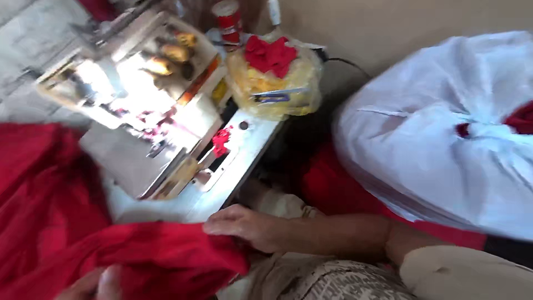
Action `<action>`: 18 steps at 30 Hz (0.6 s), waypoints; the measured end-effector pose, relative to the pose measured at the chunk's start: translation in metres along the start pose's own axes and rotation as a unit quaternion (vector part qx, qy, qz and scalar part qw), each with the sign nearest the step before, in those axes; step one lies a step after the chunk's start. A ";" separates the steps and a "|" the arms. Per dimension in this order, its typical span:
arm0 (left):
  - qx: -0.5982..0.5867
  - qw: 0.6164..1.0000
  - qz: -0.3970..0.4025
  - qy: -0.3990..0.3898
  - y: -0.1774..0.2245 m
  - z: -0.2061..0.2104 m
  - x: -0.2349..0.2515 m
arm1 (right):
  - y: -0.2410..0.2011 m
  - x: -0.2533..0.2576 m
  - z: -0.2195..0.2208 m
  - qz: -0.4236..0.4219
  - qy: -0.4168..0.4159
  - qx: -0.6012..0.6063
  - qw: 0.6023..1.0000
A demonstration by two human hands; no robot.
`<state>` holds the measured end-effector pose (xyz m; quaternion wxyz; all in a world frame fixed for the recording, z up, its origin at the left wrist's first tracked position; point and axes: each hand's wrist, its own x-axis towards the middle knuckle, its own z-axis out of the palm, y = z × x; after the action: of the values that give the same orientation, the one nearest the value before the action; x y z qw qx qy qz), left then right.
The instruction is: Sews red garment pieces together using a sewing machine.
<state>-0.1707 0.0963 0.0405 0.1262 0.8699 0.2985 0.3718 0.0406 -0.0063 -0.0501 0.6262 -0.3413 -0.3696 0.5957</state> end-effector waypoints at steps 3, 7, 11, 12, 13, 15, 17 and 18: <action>0.105 0.993 -0.045 0.001 -0.006 -0.004 -0.005 | 0.015 -0.003 -0.011 -0.118 -0.013 -0.190 0.974; 0.162 0.984 -0.064 -0.037 -0.013 -0.001 0.014 | 0.009 0.001 -0.006 -0.246 -0.047 -0.342 0.906; 0.130 0.971 -0.008 -0.201 -0.030 0.014 0.025 | -0.009 0.004 0.006 -0.310 -0.092 -0.293 0.900; 0.133 0.968 -0.002 -0.211 -0.032 0.016 0.028 | -0.014 0.004 0.007 -0.301 -0.113 -0.260 0.911; 0.144 0.970 -0.003 -0.196 -0.031 0.014 0.032 | -0.018 0.004 0.007 -0.275 -0.126 -0.232 0.925; 0.166 0.974 -0.102 -0.117 -0.009 0.003 0.041 | -0.024 0.005 0.003 -0.171 -0.130 -0.219 0.952; 0.146 0.930 -0.337 0.000 0.014 0.000 0.038 | -0.026 0.016 -0.004 -0.066 -0.143 -0.230 0.960; 0.135 0.920 -0.350 0.110 -0.006 0.010 0.022 | -0.023 0.023 -0.006 -0.047 -0.143 -0.233 0.961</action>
<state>-0.1540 0.1145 0.0429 0.0964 0.6723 0.6434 0.3531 0.0578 0.0151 -0.0318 0.4969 -0.3716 -0.5994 0.5057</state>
